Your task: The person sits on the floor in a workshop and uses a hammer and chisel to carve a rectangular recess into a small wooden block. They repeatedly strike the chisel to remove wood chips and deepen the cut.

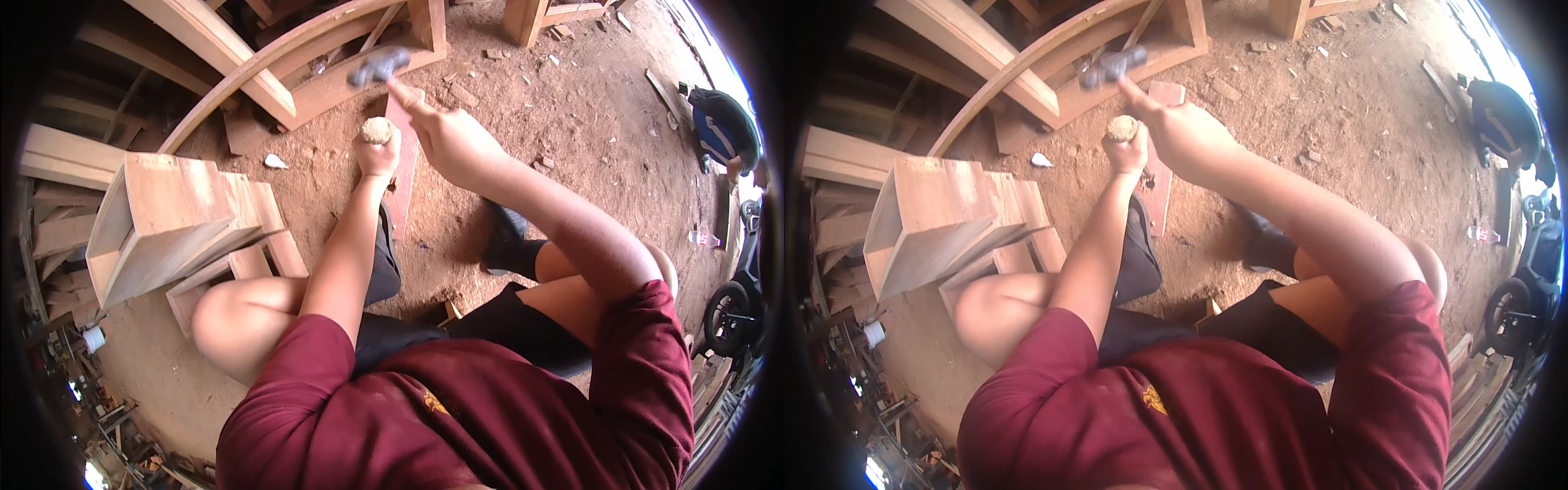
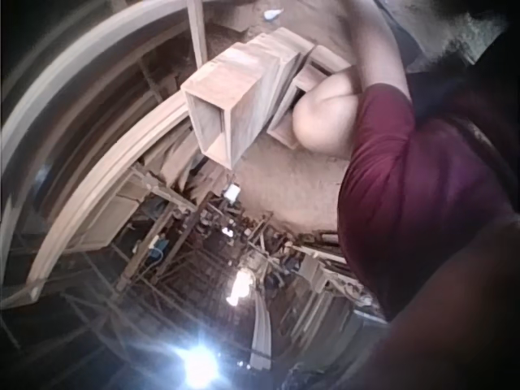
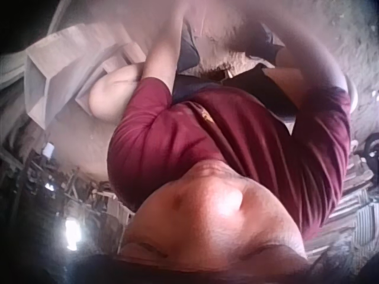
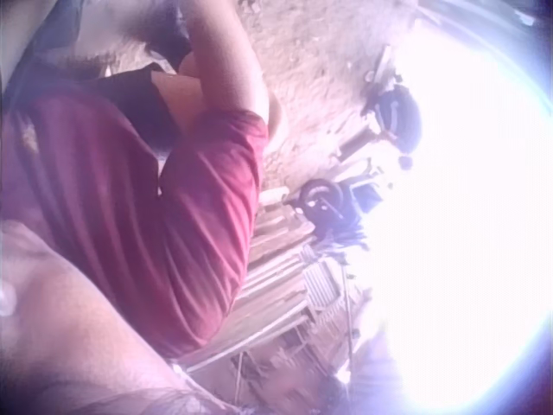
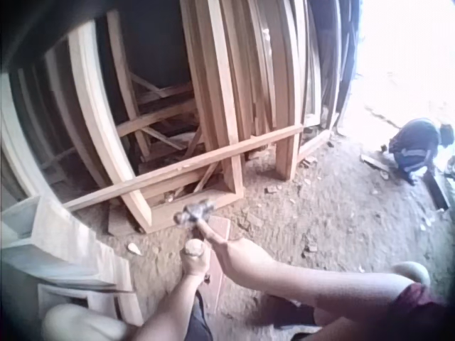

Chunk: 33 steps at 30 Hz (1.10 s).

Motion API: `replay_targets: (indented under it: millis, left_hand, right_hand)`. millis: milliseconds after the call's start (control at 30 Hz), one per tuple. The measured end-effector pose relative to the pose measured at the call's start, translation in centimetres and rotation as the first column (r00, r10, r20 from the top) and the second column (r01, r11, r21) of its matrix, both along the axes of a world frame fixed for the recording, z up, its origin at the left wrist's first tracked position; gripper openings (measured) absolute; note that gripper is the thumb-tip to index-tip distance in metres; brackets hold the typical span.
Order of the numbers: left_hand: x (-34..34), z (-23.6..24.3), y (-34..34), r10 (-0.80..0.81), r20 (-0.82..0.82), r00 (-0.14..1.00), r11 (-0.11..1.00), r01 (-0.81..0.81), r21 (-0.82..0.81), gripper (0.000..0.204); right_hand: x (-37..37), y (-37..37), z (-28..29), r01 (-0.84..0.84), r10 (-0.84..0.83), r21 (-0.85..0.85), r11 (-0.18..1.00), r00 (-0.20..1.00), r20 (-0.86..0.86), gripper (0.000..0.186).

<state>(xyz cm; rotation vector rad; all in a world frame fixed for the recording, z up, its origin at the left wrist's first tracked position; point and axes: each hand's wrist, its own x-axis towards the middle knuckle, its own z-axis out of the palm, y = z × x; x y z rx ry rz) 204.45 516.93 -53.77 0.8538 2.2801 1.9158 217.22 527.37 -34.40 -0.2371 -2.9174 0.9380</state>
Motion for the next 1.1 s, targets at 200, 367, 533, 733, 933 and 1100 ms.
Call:
replay_targets:
  millis: [200, 367, 533, 733, 933, 1100]
  left_hand:
    - [-0.3, 0.2, 0.3, 0.004, -0.070, 0.998, 0.998, -0.008, -0.056, 0.017]
    - [-0.2, 0.2, 0.4, 0.048, -0.026, 0.999, 0.999, -0.047, 0.011, 0.012]
    - [-0.1, 0.4, 0.4, 0.042, 0.025, 0.999, 0.999, -0.042, 0.014, 0.010]
    - [0.0, 0.7, 0.5, 0.059, -0.032, 0.998, 0.996, -0.057, 0.075, 0.010]
    - [-0.3, 0.3, 0.8, 0.037, -0.108, 0.993, 0.999, -0.035, 0.017, 0.012]
    - [-0.2, 0.3, 1.1, 0.078, -0.007, 0.997, 0.996, -0.077, 0.049, 0.012]
  right_hand:
    - [-0.1, 0.0, 0.0, 0.031, -0.029, -0.045, 0.998, 0.999, 0.036, 0.072]
    - [0.0, -0.4, -0.4, 0.012, -0.010, -0.012, 1.000, 0.989, 0.148, 0.072]
    - [0.1, -0.9, 0.4, -0.027, 0.018, 0.047, 0.998, 0.981, 0.192, 0.073]
    - [0.0, -0.3, 1.2, 0.077, -0.087, -0.079, 0.994, 0.987, -0.137, 0.071]
    - [-0.6, -0.6, -0.5, -0.053, 0.043, 0.077, 0.996, 0.991, 0.131, 0.067]
    - [-1.0, 0.4, -1.9, -0.083, 0.075, 0.035, 0.996, 0.976, 0.204, 0.062]
